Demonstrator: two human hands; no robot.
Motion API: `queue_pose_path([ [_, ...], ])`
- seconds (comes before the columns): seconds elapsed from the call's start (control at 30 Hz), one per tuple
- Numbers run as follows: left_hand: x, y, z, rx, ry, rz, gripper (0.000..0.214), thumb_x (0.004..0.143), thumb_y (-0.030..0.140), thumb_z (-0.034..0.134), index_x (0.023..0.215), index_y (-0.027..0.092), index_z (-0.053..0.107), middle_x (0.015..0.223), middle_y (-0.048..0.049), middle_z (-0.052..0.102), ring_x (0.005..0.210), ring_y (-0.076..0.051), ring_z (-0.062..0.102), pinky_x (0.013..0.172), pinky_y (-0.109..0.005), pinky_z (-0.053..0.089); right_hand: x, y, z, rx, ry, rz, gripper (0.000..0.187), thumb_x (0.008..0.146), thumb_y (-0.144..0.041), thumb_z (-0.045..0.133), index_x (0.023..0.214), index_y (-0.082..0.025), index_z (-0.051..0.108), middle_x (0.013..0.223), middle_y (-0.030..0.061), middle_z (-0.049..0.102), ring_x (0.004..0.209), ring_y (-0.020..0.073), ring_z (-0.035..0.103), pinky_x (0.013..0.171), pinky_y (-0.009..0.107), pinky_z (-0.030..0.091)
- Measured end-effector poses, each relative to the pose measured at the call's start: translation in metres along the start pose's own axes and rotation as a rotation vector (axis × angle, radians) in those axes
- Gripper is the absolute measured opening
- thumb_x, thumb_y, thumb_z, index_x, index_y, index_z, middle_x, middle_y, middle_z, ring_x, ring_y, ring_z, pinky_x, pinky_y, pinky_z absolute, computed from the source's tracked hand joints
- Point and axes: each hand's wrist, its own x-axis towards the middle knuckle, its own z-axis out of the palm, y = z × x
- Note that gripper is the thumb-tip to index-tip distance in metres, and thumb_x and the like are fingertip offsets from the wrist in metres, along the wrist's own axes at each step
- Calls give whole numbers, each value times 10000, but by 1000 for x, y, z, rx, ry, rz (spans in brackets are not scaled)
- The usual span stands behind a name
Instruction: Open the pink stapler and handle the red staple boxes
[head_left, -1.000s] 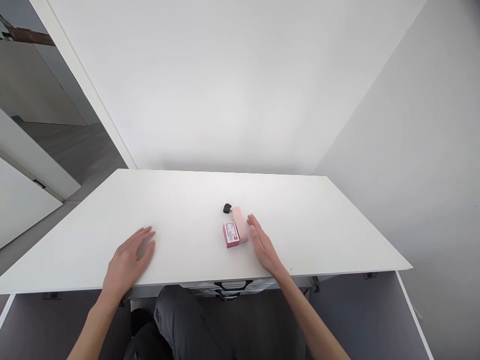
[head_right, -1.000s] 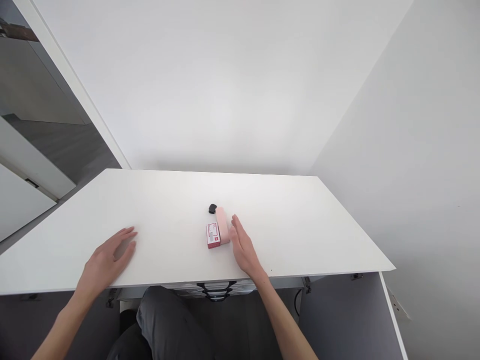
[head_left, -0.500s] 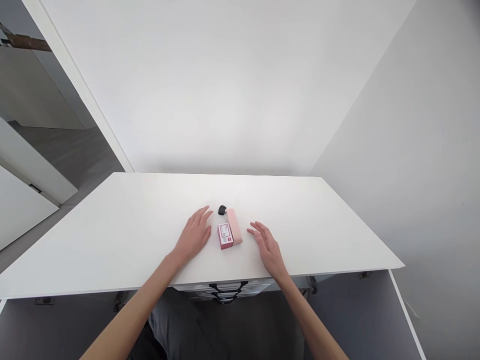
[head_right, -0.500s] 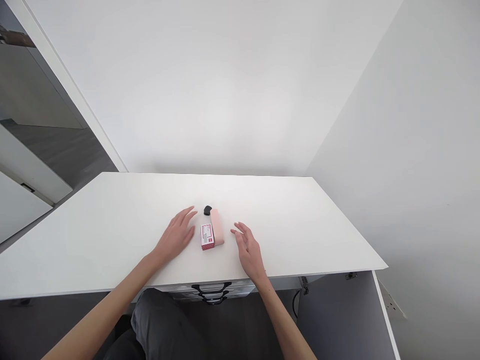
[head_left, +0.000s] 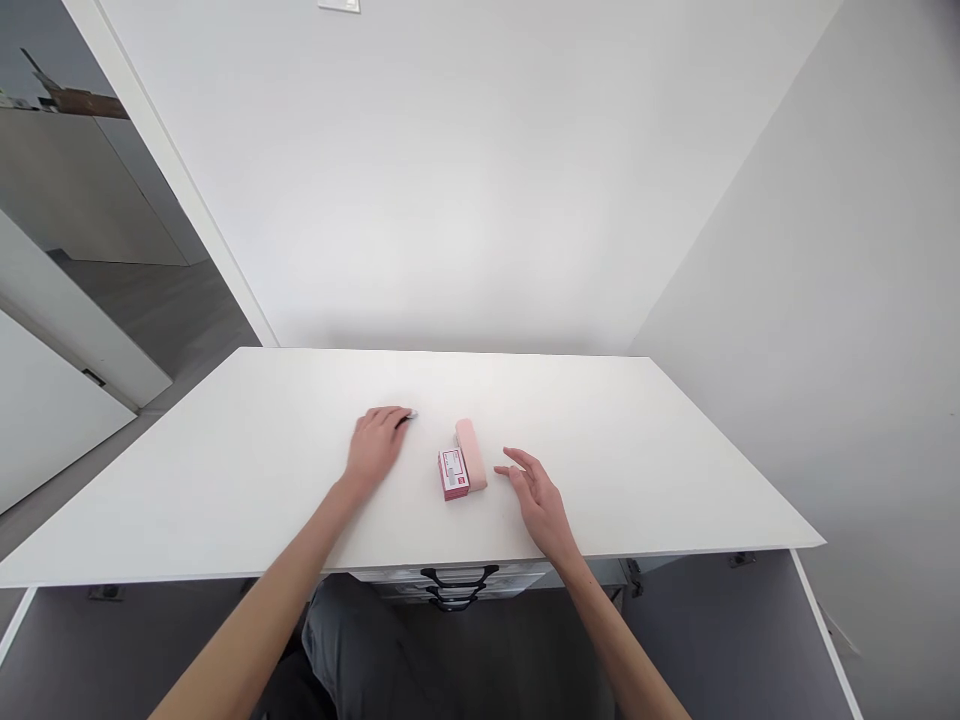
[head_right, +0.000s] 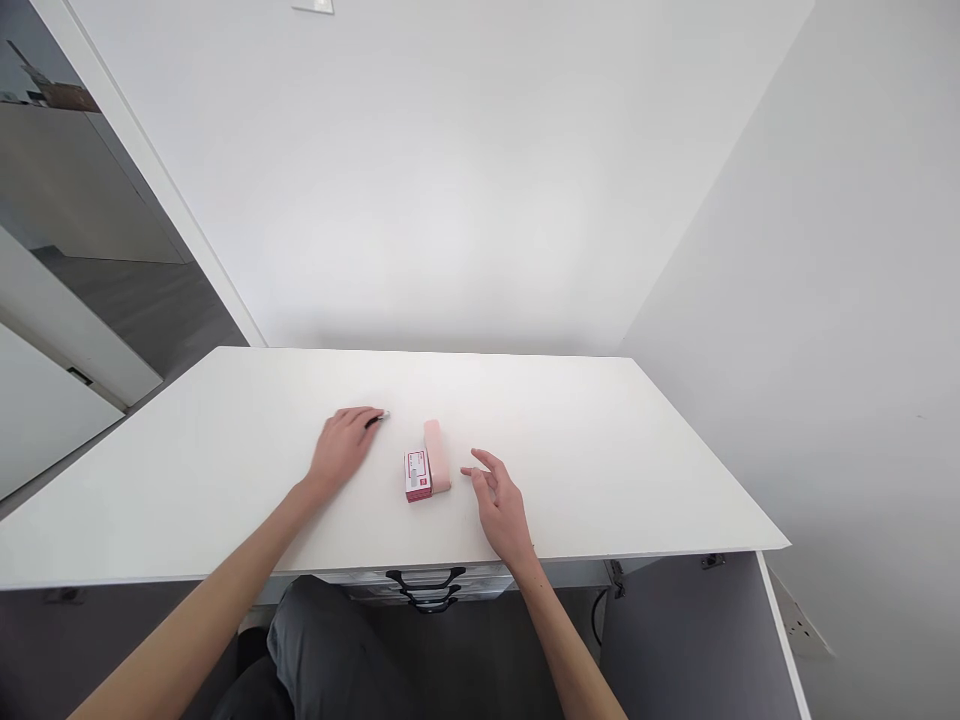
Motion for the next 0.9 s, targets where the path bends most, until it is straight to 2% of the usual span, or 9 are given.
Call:
queue_pose_path([
  [0.2, -18, -87, -47, 106, 104, -330, 472, 1022, 329, 361, 1359, 189, 660, 1372, -136, 681, 1304, -366, 555, 1105, -526, 432, -1, 2, 0, 1, 16, 18, 524, 1029, -613, 493, 1428, -285, 580, 1367, 116, 725, 1335, 304, 649, 1056, 472, 522],
  [0.27, -26, -104, -57, 108, 125, -440, 526, 1008, 374, 387, 1434, 148, 599, 1454, -181, 611, 1380, -403, 497, 1145, -564, 399, -1, 4, 0, 6, 22, 14, 518, 1026, -607, 502, 1427, -288, 579, 1369, 115, 724, 1330, 303, 653, 1062, 474, 518],
  [0.33, -33, -106, -61, 104, 155, -507, 620, 987, 424, 439, 1508, 95, 507, 1550, -237, 497, 1466, -433, 406, 1181, -597, 360, -1, 5, -1, 3, 19, 17, 517, 1026, -597, 509, 1433, -284, 574, 1358, 119, 730, 1333, 306, 650, 1071, 480, 509],
  [0.4, -39, -98, -61, 133, 211, -467, 680, 972, 440, 483, 1544, 73, 441, 1638, -267, 356, 1551, -441, 279, 1227, -624, 288, -2, 5, -1, -5, 15, 18, 523, 1021, -595, 519, 1428, -274, 580, 1332, 125, 742, 1331, 314, 648, 1057, 480, 517],
  [0.47, -45, -84, -59, 180, 253, -330, 660, 982, 420, 486, 1547, 86, 423, 1693, -260, 247, 1603, -426, 168, 1262, -639, 211, -2, 5, -1, -19, 13, 14, 526, 1012, -598, 529, 1415, -266, 598, 1306, 129, 755, 1321, 325, 653, 1019, 472, 538],
  [0.53, -51, -68, -56, 179, 239, -178, 614, 1006, 404, 466, 1539, 102, 421, 1703, -248, 238, 1615, -401, 154, 1277, -624, 206, -2, 5, -1, -37, 12, 5, 520, 1007, -592, 536, 1400, -261, 614, 1287, 132, 763, 1303, 332, 661, 990, 468, 552],
  [0.7, -67, -23, -48, 0, 30, 143, 521, 1032, 431, 493, 1509, 226, 452, 1659, -150, 394, 1558, -326, 347, 1268, -556, 321, -3, 5, 1, -98, 0, -34, 456, 1009, -550, 545, 1338, -256, 661, 1267, 126, 769, 1248, 331, 687, 968, 464, 561],
  [0.8, -72, 14, -39, -151, -147, 276, 695, 988, 530, 592, 1585, 261, 361, 1673, -138, 379, 1542, -322, 380, 1253, -532, 374, -3, 5, 2, -131, -6, -48, 440, 1010, -530, 546, 1332, -254, 661, 1250, 122, 774, 1233, 323, 691, 940, 445, 568],
  [0.9, -70, 49, -27, -304, -238, 321, 908, 898, 605, 708, 1627, 275, 279, 1668, -149, 386, 1530, -336, 397, 1235, -528, 405, -4, 4, 2, -143, -7, -54, 435, 1013, -518, 539, 1332, -245, 654, 1250, 126, 771, 1232, 317, 689, 891, 420, 576],
])
